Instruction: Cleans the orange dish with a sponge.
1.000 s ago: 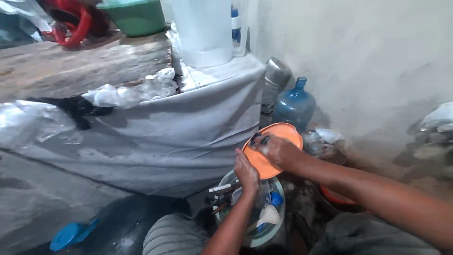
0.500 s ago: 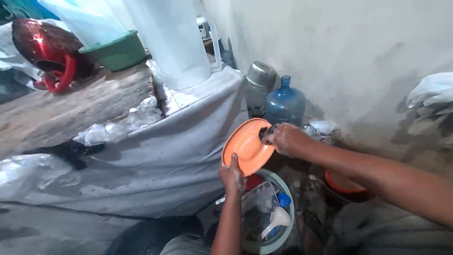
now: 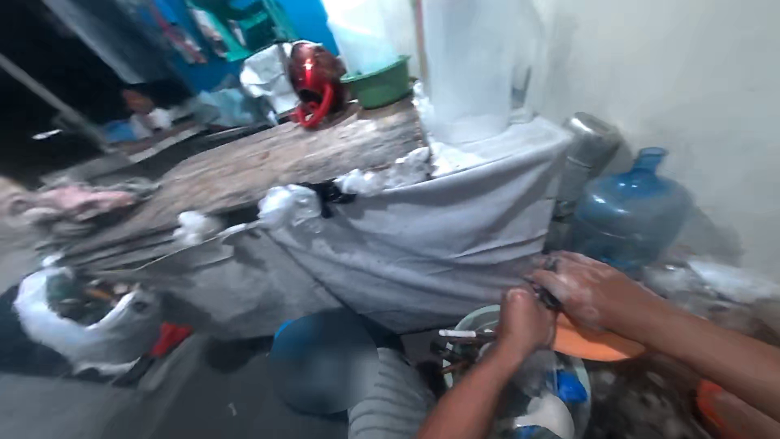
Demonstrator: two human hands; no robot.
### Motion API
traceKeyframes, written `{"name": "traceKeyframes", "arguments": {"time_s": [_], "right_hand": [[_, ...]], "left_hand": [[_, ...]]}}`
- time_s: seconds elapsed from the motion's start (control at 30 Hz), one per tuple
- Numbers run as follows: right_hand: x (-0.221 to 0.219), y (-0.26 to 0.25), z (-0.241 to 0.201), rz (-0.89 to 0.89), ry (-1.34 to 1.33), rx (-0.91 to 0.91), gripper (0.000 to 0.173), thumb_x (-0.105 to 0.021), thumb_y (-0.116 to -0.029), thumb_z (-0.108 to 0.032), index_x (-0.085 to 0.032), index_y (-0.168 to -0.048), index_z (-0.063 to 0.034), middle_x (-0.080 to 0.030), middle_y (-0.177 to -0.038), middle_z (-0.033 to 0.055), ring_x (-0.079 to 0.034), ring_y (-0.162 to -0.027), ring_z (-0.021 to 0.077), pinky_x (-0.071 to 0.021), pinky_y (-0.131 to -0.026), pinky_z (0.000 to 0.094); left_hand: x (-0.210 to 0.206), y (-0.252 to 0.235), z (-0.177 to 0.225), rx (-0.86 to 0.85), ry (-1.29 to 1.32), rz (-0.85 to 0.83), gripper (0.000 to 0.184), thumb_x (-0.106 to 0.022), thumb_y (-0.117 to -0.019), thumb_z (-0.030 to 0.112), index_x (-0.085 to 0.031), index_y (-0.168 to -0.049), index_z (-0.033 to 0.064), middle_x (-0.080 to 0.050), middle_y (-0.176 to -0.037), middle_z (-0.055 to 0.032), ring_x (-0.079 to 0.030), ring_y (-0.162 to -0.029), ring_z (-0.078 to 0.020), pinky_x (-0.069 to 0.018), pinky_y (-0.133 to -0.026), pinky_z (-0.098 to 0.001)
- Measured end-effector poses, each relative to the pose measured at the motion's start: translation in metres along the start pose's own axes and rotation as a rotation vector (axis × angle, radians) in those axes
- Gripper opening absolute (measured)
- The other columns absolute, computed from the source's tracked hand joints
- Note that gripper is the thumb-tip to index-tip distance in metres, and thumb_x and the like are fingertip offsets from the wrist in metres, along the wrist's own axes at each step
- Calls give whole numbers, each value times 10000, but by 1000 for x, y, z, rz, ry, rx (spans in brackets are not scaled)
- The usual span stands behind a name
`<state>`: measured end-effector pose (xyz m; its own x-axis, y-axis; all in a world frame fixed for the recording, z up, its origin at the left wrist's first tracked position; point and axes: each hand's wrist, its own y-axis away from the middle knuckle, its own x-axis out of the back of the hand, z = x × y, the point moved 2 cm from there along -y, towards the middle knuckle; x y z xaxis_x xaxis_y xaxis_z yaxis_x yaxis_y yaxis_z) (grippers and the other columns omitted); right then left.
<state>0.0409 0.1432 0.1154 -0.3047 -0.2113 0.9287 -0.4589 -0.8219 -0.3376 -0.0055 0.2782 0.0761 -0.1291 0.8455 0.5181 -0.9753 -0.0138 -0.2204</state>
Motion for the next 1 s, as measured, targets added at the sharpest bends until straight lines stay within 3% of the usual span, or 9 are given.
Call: {"name": "traceKeyframes", "arguments": {"time_s": [0.07,0.13,0.27,0.4,0.63,0.73,0.8,0.87,1.0], "right_hand": [[6,1,5,-70,12,-64,300,-702,-855,-59,-653,-1151,-69,-696,-867,179,-721,-765,395,-586,-647,561],[8,2,15,-51,-33,-104,297,-734,-814,-97,-650,-1097,-57,-683,-805,172,-703,-678,397,-560,-572,577],[17,4,38,-42,-140,-267,306,-744,-863,-186,-665,-1114,-31,-712,-913,215,-714,-793,442,-544,-681,655],[15,22,63,64,-192,-454,391,-646,-956,-324,-660,-1162,8,-704,-989,279,-695,-864,511,-510,-727,733],[-5,54,97,277,-86,-722,643,-447,-1007,-564,-628,-1242,7,-666,-1151,310,-653,-1068,518,-502,-863,703],[-6,53,81,319,-164,-781,645,-389,-1060,-531,-605,-1293,31,-674,-1125,320,-665,-1050,508,-504,-888,690],[-9,52,66,345,-298,-824,625,-400,-1077,-491,-601,-1305,55,-665,-1162,326,-658,-1100,472,-497,-958,650],[-13,51,57,369,-461,-843,600,-425,-1068,-479,-600,-1314,39,-662,-1204,278,-652,-1144,371,-500,-1013,563],[-23,48,50,375,-670,-967,608,-426,-1057,-524,-619,-1281,7,-678,-1126,196,-664,-1031,229,-532,-947,465]], "left_hand": [[2,0,-2,-56,14,13,169,-654,-891,44,-722,-1026,-31,-741,-963,-142,-716,-932,-222,-563,-890,-409],[3,0,-4,-118,62,64,197,-612,-949,67,-722,-1083,-27,-747,-996,-149,-721,-941,-226,-560,-897,-420],[8,-5,-5,-177,198,215,214,-625,-1000,129,-732,-1142,9,-761,-1049,-111,-729,-965,-164,-577,-911,-385],[16,-8,-10,-248,309,433,215,-616,-973,38,-729,-1139,-39,-758,-1072,-138,-733,-982,-160,-584,-920,-360],[18,-8,-12,-263,530,686,199,-605,-977,0,-711,-1122,-84,-748,-1065,-153,-726,-997,-145,-586,-940,-306],[21,-8,-9,-276,584,761,199,-586,-973,-24,-689,-1122,-108,-737,-1070,-167,-718,-1000,-140,-583,-938,-297],[19,-5,-8,-290,600,768,219,-576,-963,-45,-678,-1140,-122,-730,-1098,-178,-712,-1029,-145,-576,-957,-303],[15,-3,-6,-300,639,773,228,-549,-972,-57,-664,-1155,-128,-713,-1129,-183,-695,-1058,-149,-562,-978,-302],[10,0,-4,-299,676,762,231,-519,-993,-46,-644,-1169,-129,-694,-1141,-184,-677,-1074,-142,-549,-987,-293]]}}
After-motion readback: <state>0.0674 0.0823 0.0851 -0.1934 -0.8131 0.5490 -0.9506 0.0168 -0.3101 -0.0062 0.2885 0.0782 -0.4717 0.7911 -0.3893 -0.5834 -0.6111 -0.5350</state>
